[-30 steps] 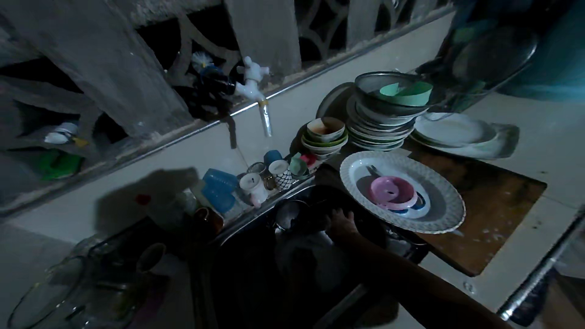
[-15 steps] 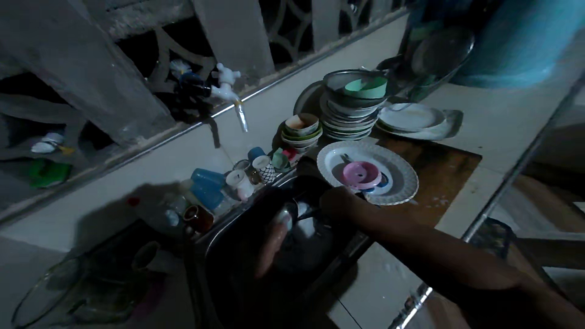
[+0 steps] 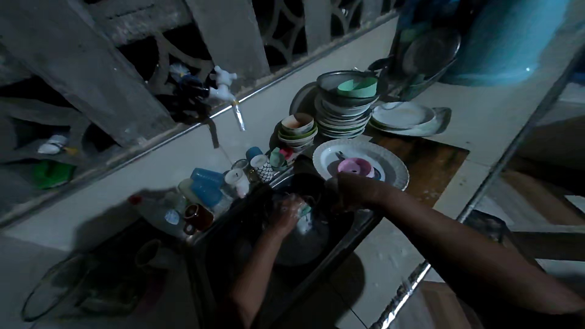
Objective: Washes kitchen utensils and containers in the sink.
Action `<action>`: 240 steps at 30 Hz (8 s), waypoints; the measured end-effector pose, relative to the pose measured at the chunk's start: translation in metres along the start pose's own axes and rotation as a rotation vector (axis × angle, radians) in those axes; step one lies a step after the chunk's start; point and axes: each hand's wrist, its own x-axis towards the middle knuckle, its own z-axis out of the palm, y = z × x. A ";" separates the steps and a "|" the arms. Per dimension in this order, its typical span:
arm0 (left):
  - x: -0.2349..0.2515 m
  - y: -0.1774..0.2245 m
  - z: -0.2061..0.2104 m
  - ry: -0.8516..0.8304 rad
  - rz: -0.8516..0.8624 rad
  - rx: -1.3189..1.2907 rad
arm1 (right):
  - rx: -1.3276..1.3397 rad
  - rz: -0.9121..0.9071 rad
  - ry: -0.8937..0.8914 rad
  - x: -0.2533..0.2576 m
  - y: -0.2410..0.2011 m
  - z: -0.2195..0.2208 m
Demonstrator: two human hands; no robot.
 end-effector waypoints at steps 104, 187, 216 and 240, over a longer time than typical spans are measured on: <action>-0.038 -0.060 0.127 -0.448 -0.680 -0.527 | -0.345 0.187 -0.122 0.167 0.015 0.140; -0.033 -0.072 0.143 -0.445 -0.551 -0.101 | 1.375 0.002 0.046 0.037 0.029 0.143; 0.030 0.000 -0.019 0.061 0.108 -0.232 | 0.415 -0.226 -0.032 0.021 0.050 0.093; 0.040 0.036 0.015 0.605 -0.578 -1.732 | 1.462 -0.025 0.277 0.038 0.026 0.154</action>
